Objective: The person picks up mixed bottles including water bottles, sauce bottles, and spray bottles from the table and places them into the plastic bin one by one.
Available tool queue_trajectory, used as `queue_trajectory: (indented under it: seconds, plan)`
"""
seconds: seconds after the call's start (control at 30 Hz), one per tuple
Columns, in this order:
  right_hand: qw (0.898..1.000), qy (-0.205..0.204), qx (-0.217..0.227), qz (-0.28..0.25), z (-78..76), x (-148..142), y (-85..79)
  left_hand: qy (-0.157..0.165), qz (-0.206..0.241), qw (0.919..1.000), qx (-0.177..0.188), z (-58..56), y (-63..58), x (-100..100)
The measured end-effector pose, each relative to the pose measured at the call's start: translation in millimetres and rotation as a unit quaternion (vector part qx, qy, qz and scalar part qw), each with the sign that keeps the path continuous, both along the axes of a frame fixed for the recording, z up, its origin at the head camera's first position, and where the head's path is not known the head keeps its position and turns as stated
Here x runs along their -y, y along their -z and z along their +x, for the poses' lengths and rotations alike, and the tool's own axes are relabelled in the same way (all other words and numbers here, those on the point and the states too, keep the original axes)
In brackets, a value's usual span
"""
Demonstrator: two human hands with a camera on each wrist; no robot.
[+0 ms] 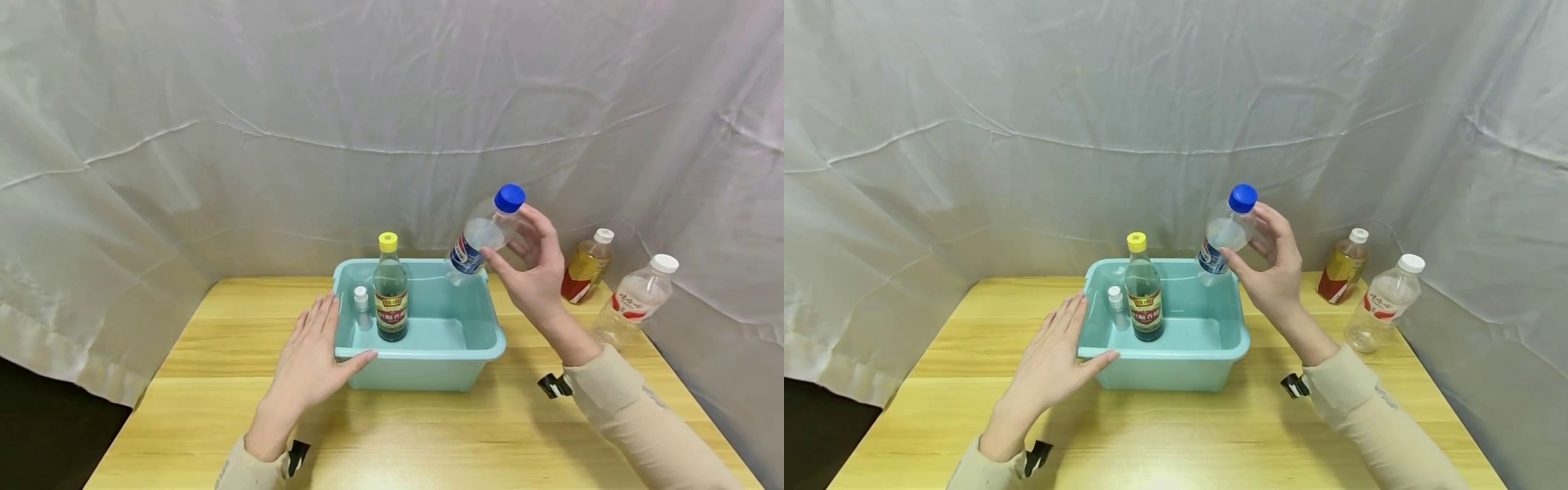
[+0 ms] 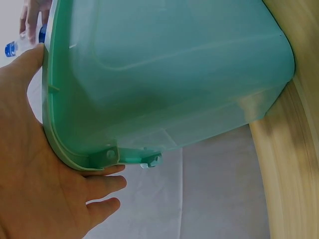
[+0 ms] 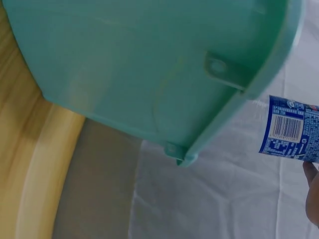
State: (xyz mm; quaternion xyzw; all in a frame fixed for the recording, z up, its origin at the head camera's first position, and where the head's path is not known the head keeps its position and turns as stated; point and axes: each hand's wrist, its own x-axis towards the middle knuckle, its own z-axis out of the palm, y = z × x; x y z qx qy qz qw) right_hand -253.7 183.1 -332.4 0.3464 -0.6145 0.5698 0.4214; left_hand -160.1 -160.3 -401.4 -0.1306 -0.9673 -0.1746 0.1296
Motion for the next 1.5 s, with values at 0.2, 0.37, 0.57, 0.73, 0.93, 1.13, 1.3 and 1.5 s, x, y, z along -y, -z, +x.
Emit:
queue_trajectory:
  seconds: [0.2,0.37,0.57,0.73,0.93,1.13,1.3,1.5]
  plan:
    - [0.999,-0.006,0.022,0.024,-2.8,3.0,8.2,0.003,-0.001,1.0,0.003,-0.4,-0.9,-1.1]
    - [0.997,-0.003,0.052,0.05,-7.2,5.2,16.1,0.004,-0.001,1.0,0.001,-0.3,-1.4,-1.9]
    - [0.994,0.006,0.081,0.076,-11.0,10.8,25.9,0.005,-0.001,1.0,-0.002,-0.3,-1.4,-1.8]
    - [0.991,0.005,0.101,0.091,-14.5,17.6,30.6,0.004,-0.003,1.0,-0.005,-0.6,-1.7,-0.9]
    - [0.981,0.023,0.14,0.131,-17.2,22.5,36.1,0.004,-0.004,1.0,-0.003,-0.6,-2.6,-0.4]
    - [0.973,-0.002,0.168,0.156,-23.1,26.1,40.3,0.002,-0.003,1.0,-0.001,-0.4,-1.6,-0.5]
    - [0.965,-0.024,0.198,0.171,-25.7,27.6,40.2,0.0,-0.002,1.0,0.002,0.7,-1.5,-0.4]
    - [0.947,-0.051,0.257,0.184,-30.5,27.7,35.7,-0.002,-0.003,1.0,0.005,1.5,-2.3,-1.3]
